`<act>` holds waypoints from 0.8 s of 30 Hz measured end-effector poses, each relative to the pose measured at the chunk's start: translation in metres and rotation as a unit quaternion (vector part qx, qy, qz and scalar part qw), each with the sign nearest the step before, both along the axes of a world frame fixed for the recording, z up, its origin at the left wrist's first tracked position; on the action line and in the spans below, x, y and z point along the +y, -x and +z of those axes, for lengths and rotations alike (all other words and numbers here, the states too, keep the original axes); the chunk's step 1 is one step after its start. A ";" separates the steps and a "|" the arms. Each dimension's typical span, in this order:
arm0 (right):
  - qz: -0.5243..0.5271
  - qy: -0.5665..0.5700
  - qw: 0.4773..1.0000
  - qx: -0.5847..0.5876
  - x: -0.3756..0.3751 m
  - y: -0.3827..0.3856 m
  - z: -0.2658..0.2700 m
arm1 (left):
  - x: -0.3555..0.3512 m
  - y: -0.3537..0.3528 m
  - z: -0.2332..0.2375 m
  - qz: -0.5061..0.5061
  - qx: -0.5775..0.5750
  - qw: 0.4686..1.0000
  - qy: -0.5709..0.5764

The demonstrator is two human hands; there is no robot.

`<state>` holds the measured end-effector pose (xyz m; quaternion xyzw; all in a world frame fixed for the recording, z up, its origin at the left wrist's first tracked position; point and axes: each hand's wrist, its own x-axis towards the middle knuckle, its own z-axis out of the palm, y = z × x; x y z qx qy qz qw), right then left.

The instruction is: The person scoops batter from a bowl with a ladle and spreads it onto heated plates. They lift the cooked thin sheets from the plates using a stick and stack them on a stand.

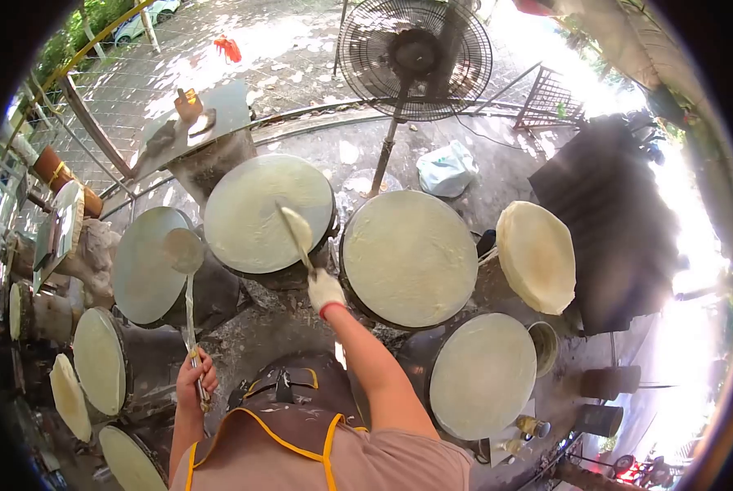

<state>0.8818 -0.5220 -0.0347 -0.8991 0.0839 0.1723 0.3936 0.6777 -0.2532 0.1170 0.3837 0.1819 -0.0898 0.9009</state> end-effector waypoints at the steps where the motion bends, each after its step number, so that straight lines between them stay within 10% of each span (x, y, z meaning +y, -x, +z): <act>1: 0.002 -0.004 0.999 -0.049 0.002 -0.015 -0.009 | -0.006 -0.002 0.003 0.000 0.010 1.000 -0.010; 7: 0.234 -0.103 0.966 -0.020 -0.021 0.052 -0.016 | -0.014 -0.016 0.002 0.000 0.010 1.000 -0.019; 12: -0.045 0.009 0.998 -0.032 -0.021 0.007 -0.018 | -0.001 -0.025 0.001 -0.004 0.029 0.999 -0.013; 18: -0.086 -0.027 0.994 -0.065 0.026 -0.055 0.017 | 0.030 -0.038 -0.004 -0.037 0.050 0.998 -0.006; 20: -0.056 -0.327 0.932 -0.144 0.037 -0.037 -0.122 | 0.042 -0.040 -0.011 -0.050 0.058 0.997 0.010; 22: -0.168 -0.317 0.932 -0.045 0.035 0.007 -0.006 | 0.055 -0.042 -0.019 -0.062 0.067 0.996 0.009; 24: -0.293 -0.353 0.887 -0.051 0.047 0.002 -0.047 | 0.059 -0.043 -0.021 -0.064 0.089 0.994 0.002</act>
